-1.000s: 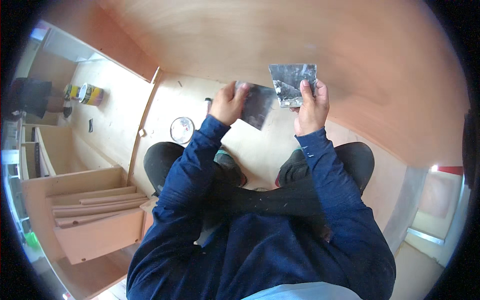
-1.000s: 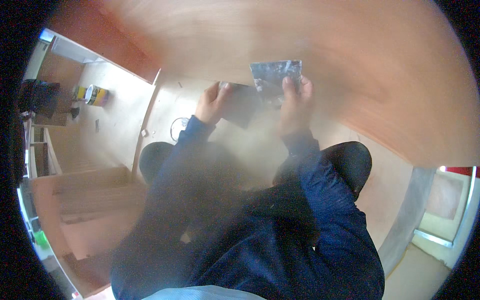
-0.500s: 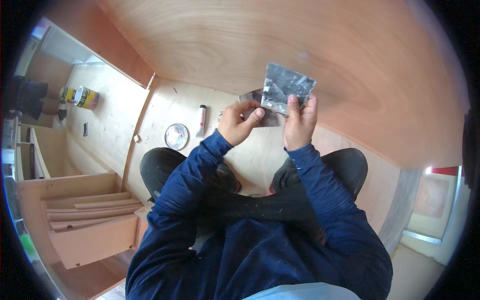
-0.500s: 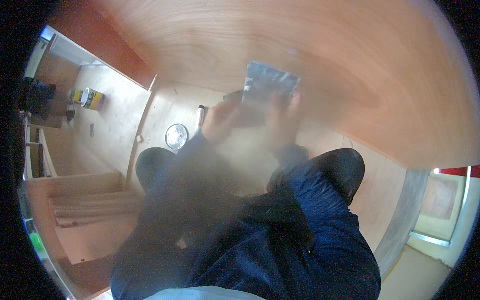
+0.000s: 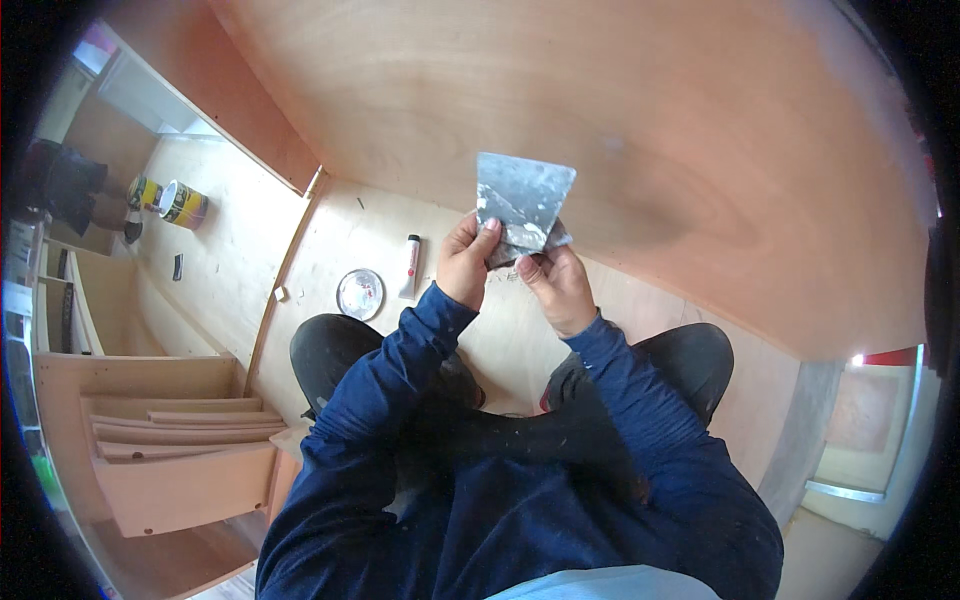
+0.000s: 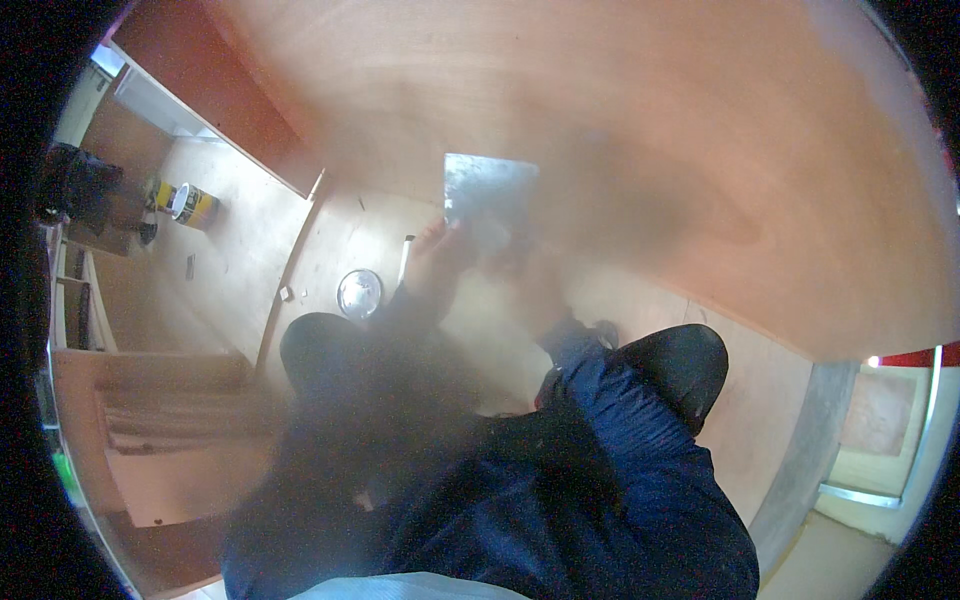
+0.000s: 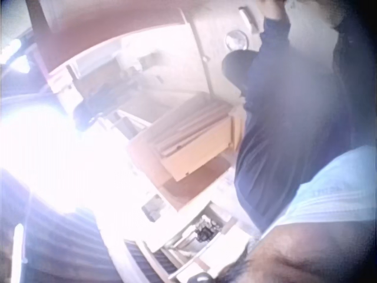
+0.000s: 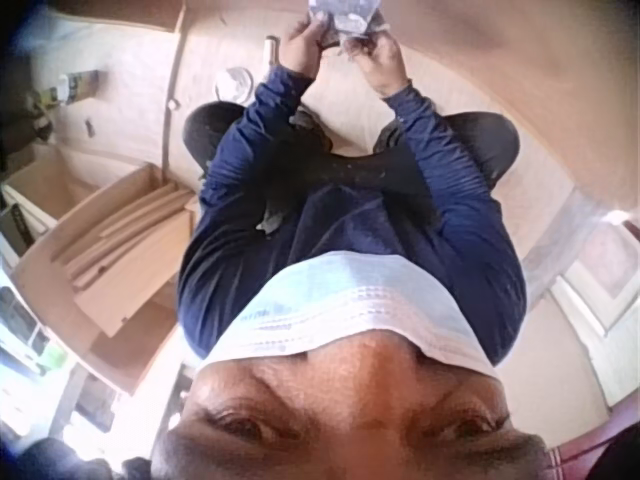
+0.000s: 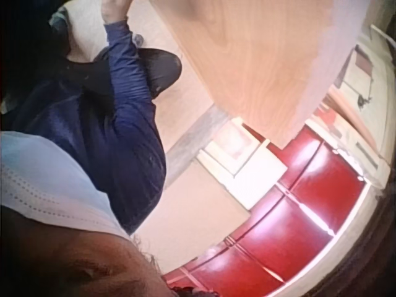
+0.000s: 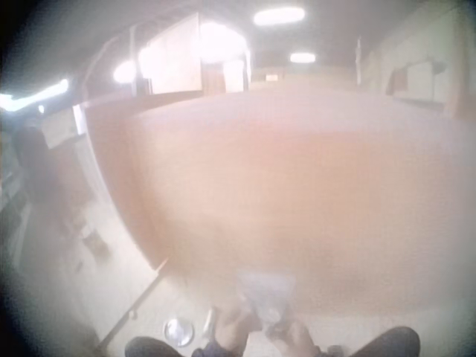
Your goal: Applying wood filler or adhesive to a joint or surface during furniture assembly or repair.
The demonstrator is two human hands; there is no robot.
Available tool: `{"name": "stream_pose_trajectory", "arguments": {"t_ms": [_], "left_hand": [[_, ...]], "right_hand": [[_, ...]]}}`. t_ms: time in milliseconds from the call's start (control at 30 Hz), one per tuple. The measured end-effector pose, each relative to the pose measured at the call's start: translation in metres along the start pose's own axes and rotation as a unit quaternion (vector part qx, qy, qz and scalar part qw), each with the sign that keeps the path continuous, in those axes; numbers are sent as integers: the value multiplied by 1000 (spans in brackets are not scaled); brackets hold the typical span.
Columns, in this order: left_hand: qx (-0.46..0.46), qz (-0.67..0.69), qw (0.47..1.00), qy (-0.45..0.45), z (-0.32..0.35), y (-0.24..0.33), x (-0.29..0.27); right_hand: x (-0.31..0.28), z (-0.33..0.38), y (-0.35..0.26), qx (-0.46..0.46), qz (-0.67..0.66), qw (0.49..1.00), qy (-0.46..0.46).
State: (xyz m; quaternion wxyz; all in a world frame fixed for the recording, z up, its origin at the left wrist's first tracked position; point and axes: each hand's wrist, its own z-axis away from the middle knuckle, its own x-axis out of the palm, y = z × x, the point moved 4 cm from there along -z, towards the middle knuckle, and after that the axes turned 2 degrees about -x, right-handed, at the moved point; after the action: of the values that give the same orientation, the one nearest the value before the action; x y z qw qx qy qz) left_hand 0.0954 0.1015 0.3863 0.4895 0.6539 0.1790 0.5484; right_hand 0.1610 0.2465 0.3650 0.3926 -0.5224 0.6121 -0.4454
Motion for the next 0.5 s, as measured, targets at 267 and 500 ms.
{"name": "stream_pose_trajectory", "arguments": {"t_ms": [267,500], "left_hand": [[-15,28,997,-69,3,4,11],[-24,4,994,-109,3,13,1]], "right_hand": [[-8,2,-6,55,-173,983,3],[-15,-3,-8,150,-366,910,125]]}}
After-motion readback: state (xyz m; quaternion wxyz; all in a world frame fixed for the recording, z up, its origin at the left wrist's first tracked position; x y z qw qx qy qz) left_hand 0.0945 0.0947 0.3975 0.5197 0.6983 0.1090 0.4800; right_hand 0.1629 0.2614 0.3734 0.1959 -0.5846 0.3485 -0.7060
